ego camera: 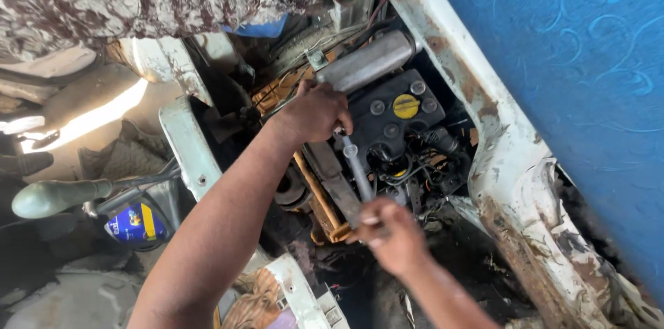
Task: Tightening or loosening bolts and adjusting components on a vehicle engine using wrenches.
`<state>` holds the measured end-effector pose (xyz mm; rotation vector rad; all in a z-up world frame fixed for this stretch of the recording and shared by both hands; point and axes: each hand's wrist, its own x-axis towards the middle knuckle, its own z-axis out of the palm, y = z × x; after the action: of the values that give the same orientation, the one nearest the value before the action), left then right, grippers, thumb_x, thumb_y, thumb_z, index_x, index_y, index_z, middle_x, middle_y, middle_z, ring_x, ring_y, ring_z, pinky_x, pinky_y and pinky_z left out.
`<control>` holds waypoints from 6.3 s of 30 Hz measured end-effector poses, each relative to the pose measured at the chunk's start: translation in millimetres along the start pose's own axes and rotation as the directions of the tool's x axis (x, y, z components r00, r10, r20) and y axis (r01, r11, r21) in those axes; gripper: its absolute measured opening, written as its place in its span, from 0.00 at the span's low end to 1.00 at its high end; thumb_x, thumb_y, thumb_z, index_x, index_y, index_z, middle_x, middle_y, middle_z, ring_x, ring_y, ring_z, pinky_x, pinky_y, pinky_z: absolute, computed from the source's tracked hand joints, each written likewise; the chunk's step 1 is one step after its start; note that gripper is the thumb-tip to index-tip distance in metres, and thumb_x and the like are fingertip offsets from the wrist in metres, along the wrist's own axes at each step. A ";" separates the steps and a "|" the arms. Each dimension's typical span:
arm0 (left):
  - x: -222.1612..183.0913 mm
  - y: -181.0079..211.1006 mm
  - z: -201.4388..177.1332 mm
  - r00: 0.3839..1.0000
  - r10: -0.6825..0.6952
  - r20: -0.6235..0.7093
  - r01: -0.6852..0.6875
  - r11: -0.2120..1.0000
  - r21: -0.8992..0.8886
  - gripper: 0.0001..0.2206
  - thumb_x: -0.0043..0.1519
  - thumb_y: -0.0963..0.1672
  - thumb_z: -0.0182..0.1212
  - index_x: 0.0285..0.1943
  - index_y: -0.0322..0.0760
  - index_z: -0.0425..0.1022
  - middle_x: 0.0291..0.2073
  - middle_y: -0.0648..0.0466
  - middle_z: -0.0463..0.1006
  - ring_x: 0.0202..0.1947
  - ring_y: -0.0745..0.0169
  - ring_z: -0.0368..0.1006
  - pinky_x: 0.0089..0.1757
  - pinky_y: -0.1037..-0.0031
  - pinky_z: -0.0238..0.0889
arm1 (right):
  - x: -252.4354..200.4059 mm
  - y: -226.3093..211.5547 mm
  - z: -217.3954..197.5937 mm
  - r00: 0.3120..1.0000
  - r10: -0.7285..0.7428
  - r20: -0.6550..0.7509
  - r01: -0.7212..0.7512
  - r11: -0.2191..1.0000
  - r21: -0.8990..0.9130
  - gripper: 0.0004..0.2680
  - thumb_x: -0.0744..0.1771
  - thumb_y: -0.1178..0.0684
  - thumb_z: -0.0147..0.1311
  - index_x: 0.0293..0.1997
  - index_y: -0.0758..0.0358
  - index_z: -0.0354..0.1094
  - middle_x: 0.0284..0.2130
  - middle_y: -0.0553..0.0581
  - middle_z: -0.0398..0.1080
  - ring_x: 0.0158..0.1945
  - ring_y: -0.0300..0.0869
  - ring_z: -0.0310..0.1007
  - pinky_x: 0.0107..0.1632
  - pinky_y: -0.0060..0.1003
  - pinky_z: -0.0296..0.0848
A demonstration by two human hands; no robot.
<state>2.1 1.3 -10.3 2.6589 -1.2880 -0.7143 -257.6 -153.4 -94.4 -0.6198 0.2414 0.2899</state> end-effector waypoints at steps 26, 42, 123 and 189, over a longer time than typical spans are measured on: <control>7.4 4.9 -1.4 0.991 -0.124 0.046 0.124 0.992 0.007 0.05 0.58 0.49 0.70 0.41 0.62 0.85 0.37 0.70 0.82 0.54 0.69 0.66 0.64 0.59 0.42 | 40.9 71.7 90.9 0.875 -0.208 0.437 0.458 0.647 -0.609 0.15 0.69 0.67 0.56 0.61 0.68 0.59 0.55 0.64 0.61 0.56 0.55 0.73 0.54 0.43 0.83; 12.1 6.4 5.8 0.978 -0.207 0.013 0.207 0.978 -0.020 0.07 0.59 0.45 0.68 0.39 0.62 0.87 0.34 0.66 0.82 0.49 0.69 0.73 0.65 0.58 0.44 | 56.1 65.8 74.1 0.945 0.018 0.328 0.232 0.668 -0.707 0.16 0.65 0.66 0.64 0.57 0.67 0.68 0.48 0.60 0.74 0.49 0.43 0.81 0.55 0.37 0.83; 5.1 5.3 -6.6 0.988 -0.133 0.082 0.137 0.989 -0.051 0.03 0.59 0.47 0.69 0.38 0.58 0.84 0.41 0.67 0.79 0.56 0.69 0.69 0.66 0.56 0.41 | -2.5 9.7 -5.7 0.838 -0.444 0.316 0.532 0.540 -0.652 0.07 0.69 0.55 0.57 0.37 0.66 0.64 0.36 0.61 0.72 0.43 0.46 0.80 0.45 0.45 0.84; 6.6 -3.6 6.9 0.997 -0.083 -0.003 0.083 0.997 0.004 0.07 0.57 0.52 0.69 0.43 0.64 0.85 0.47 0.65 0.76 0.62 0.63 0.62 0.65 0.53 0.38 | 34.8 -91.5 -96.8 0.936 -0.335 0.111 0.241 0.377 -0.894 0.10 0.72 0.58 0.54 0.30 0.67 0.72 0.21 0.58 0.72 0.27 0.41 0.67 0.34 0.39 0.67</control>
<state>5.1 -0.7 -19.8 2.7293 -1.1858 -0.7193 -207.4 -275.8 -132.7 -1.7694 0.0257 0.0097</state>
